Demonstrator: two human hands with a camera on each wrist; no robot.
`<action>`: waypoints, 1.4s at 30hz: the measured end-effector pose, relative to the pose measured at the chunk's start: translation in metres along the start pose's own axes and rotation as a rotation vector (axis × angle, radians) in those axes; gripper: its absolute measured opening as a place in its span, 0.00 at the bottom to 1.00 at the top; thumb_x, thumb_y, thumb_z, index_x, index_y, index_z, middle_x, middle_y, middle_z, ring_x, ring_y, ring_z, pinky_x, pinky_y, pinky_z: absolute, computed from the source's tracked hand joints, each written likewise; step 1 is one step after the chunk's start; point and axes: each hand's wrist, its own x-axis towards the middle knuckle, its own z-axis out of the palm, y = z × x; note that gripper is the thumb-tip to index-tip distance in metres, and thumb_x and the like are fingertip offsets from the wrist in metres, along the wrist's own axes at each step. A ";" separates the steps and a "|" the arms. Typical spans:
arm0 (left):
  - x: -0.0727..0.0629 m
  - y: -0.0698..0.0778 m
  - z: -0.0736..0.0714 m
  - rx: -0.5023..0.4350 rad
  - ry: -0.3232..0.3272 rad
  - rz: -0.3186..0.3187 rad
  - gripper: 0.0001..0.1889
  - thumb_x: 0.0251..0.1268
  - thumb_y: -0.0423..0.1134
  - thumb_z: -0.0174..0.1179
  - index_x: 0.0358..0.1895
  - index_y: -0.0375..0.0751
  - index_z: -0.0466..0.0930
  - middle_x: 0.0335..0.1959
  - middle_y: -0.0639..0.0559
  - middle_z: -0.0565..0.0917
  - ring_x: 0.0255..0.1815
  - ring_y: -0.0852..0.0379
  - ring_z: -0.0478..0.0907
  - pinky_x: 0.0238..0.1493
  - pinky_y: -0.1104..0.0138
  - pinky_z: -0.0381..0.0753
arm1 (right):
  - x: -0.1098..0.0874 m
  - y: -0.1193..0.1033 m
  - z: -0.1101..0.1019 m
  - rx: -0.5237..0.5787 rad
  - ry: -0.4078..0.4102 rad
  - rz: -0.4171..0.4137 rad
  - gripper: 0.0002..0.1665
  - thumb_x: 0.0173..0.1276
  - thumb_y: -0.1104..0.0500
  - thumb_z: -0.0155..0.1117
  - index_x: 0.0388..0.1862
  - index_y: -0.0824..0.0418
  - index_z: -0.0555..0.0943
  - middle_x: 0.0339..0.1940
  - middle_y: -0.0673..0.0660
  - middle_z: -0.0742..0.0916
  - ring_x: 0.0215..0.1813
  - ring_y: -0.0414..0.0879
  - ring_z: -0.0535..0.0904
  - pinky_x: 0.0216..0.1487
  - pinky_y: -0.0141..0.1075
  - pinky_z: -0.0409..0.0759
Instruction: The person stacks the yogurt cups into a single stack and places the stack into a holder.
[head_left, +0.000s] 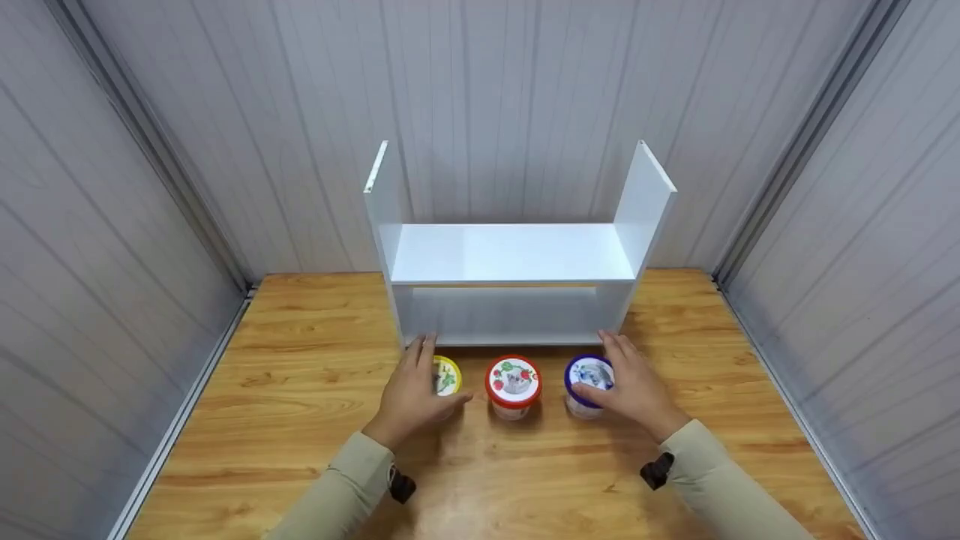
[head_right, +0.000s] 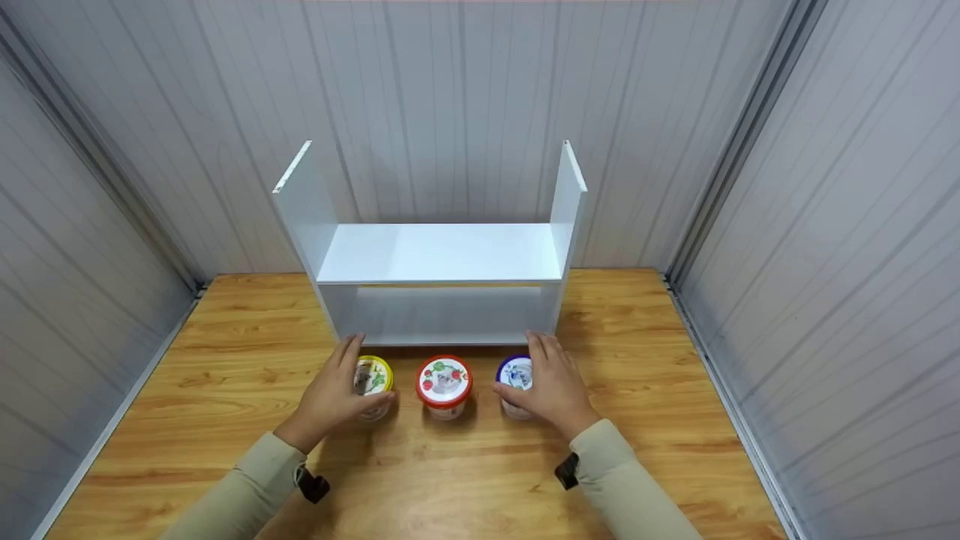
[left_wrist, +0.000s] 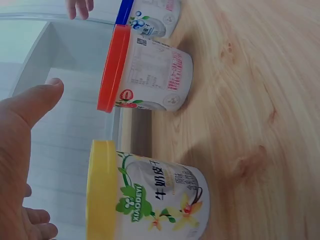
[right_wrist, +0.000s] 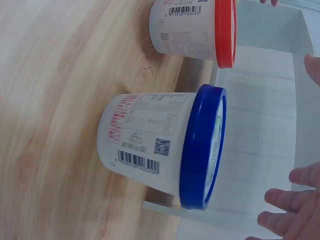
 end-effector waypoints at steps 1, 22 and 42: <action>0.000 -0.001 0.000 -0.009 -0.001 -0.004 0.67 0.43 0.76 0.69 0.82 0.42 0.50 0.79 0.36 0.56 0.78 0.35 0.57 0.72 0.43 0.66 | -0.001 0.001 0.000 0.010 0.003 0.001 0.67 0.56 0.29 0.72 0.82 0.60 0.53 0.81 0.66 0.60 0.81 0.66 0.50 0.74 0.66 0.56; -0.016 -0.036 0.016 -0.282 0.114 0.006 0.63 0.44 0.59 0.80 0.80 0.38 0.52 0.78 0.33 0.57 0.77 0.35 0.57 0.73 0.41 0.62 | -0.008 0.034 0.025 0.232 0.083 0.100 0.66 0.57 0.30 0.73 0.83 0.58 0.54 0.80 0.68 0.61 0.78 0.69 0.57 0.74 0.65 0.58; -0.022 -0.049 0.035 -0.491 0.126 -0.043 0.49 0.62 0.57 0.69 0.81 0.43 0.53 0.79 0.40 0.58 0.76 0.40 0.60 0.73 0.42 0.62 | -0.013 0.059 0.062 0.582 0.202 0.120 0.53 0.66 0.48 0.73 0.81 0.64 0.57 0.77 0.67 0.68 0.77 0.62 0.62 0.74 0.57 0.64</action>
